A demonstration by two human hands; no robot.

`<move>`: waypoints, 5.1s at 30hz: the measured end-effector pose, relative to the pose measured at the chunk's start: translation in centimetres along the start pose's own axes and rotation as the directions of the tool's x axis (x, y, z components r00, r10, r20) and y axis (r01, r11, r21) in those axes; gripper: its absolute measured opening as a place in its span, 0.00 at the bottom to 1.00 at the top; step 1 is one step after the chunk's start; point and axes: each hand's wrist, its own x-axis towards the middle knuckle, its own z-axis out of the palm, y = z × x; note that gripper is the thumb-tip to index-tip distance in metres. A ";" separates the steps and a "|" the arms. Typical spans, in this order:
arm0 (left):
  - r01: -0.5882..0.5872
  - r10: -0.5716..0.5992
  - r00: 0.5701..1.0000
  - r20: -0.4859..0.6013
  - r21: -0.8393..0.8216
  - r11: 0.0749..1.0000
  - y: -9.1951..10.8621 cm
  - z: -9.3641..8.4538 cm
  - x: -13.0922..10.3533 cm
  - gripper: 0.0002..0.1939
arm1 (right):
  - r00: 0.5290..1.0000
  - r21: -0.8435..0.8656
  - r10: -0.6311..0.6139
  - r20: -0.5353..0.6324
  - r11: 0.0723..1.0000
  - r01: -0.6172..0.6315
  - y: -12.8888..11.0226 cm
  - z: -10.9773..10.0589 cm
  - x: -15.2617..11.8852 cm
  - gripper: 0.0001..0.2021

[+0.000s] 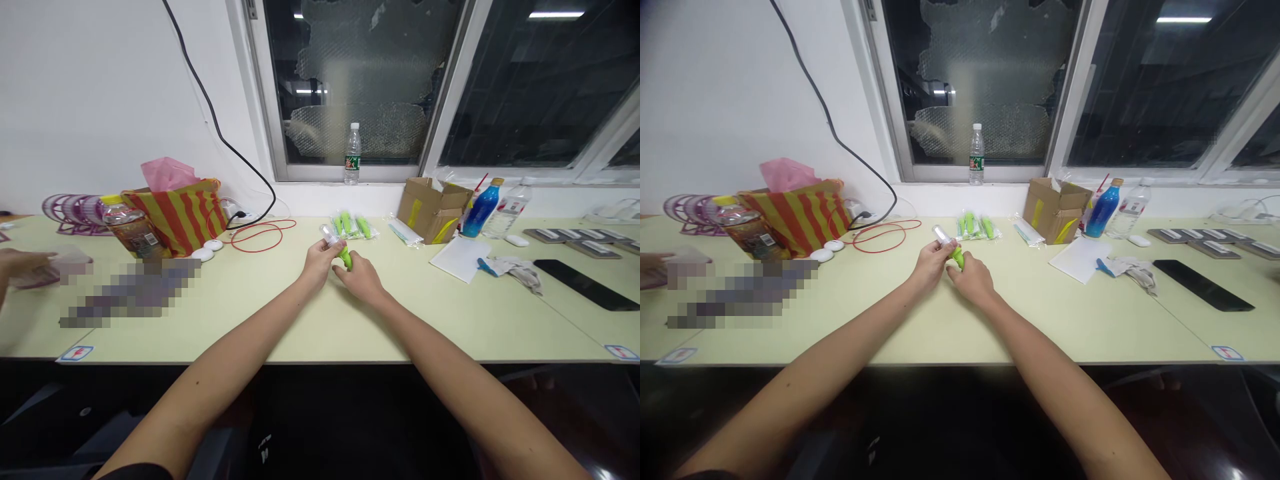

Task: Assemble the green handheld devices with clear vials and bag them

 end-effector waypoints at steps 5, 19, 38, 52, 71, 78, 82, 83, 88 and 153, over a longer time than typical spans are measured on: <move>0.019 -0.020 1.000 0.023 0.053 0.998 0.3 0.1 -0.2 0.15 | 0.998 0.197 0.005 0.059 0.980 -0.017 0.5 0.3 0.7 0.13; 0.213 -0.173 0.928 0.330 -0.087 0.973 3.3 0.9 -1.4 0.20 | 0.626 0.598 -0.197 0.754 0.600 -0.531 0.4 -1.3 0.0 0.17; 0.090 -0.072 0.994 0.088 -0.228 0.970 5.7 4.5 1.9 0.27 | 0.996 0.377 0.037 0.087 0.924 -0.067 -0.6 0.6 0.8 0.16; 0.147 -0.145 0.989 0.028 -0.267 0.953 5.8 4.0 1.8 0.22 | 0.857 0.444 -0.092 0.506 0.880 -0.168 0.4 -0.9 1.1 0.14; 0.154 -0.162 0.987 0.010 -0.359 0.921 5.6 4.0 2.3 0.20 | 0.994 0.129 0.022 0.107 0.991 -0.036 0.7 -0.1 1.5 0.12; 0.069 -0.042 0.989 0.145 -0.184 0.980 5.5 3.7 2.4 0.18 | 0.966 0.443 0.019 0.257 0.886 -0.135 0.8 0.7 1.1 0.12; 0.010 0.004 0.992 0.127 -0.111 0.994 4.2 1.8 2.5 0.13 | 0.973 0.402 0.015 0.230 0.909 -0.109 1.5 0.3 1.6 0.12; 0.040 -0.027 0.992 0.124 -0.104 0.994 3.6 1.1 2.5 0.14 | 0.976 0.379 0.020 0.218 0.919 -0.104 1.7 0.2 1.8 0.12; 0.243 -0.237 0.966 0.102 -0.048 0.969 0.5 -1.1 2.5 0.16 | 0.971 0.295 0.049 0.236 0.948 -0.119 2.5 -0.4 2.6 0.14; 0.169 -0.200 0.942 -0.268 -0.137 0.976 -0.6 -1.7 3.2 0.13 | 0.917 0.151 -0.388 0.089 0.915 0.373 5.7 -2.6 4.6 0.40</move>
